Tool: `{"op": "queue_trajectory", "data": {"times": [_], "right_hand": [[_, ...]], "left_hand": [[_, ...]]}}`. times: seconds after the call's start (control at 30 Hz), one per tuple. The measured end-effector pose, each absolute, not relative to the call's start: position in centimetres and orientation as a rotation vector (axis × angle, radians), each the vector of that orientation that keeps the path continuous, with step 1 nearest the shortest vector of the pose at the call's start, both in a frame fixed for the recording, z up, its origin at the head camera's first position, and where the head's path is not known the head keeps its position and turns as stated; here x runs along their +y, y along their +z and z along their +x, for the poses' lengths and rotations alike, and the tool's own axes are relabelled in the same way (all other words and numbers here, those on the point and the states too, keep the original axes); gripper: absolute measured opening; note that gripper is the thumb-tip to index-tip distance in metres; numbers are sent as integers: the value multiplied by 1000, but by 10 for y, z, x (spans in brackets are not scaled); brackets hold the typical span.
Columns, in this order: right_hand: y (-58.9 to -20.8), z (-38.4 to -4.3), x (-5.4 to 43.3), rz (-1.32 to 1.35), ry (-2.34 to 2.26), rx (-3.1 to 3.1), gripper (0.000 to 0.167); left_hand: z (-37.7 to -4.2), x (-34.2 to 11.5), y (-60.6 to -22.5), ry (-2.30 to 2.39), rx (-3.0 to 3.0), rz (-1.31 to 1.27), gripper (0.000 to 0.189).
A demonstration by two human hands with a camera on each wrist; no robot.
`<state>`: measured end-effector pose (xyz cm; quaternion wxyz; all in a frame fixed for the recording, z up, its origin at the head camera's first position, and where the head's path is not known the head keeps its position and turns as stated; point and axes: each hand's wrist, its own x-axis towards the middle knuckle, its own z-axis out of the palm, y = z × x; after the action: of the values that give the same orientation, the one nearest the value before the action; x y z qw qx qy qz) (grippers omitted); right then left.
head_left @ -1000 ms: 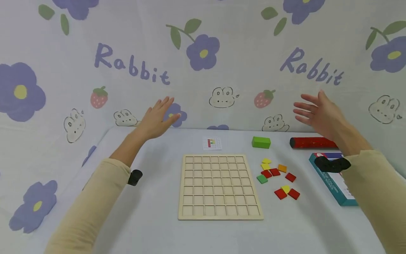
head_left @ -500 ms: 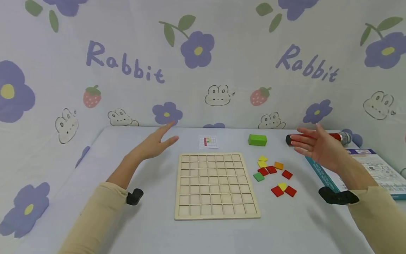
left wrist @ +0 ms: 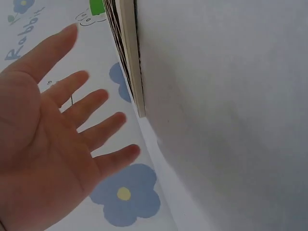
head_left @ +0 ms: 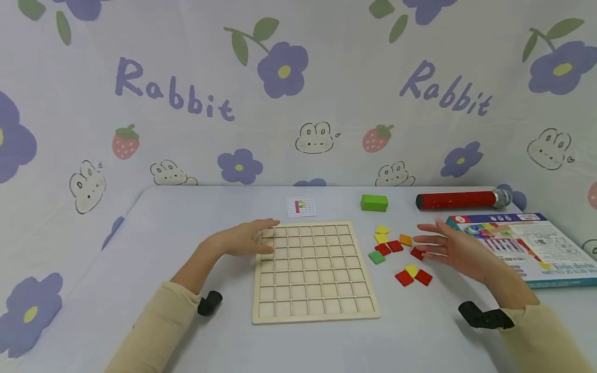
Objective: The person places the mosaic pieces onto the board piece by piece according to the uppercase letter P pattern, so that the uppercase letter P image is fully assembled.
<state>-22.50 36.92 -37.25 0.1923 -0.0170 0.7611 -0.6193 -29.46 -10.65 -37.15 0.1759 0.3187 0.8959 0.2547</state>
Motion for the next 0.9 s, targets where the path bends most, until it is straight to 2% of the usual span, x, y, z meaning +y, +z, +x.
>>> {"op": "queue_trajectory", "data": {"times": [0.07, 0.17, 0.9], "right_hand": [[-376, -223, 367, -13, -1690, 2165, 79], [-381, -221, 367, -1, -1648, 2189, 80], [-390, -210, 346, -126, -1290, 2520, 54]], "left_hand": [[-291, -104, -372, 668, 2507, 887, 72], [-289, -100, -372, 620, 2489, 838, 74], [-289, -105, -378, 519, 2476, 807, 75]]}}
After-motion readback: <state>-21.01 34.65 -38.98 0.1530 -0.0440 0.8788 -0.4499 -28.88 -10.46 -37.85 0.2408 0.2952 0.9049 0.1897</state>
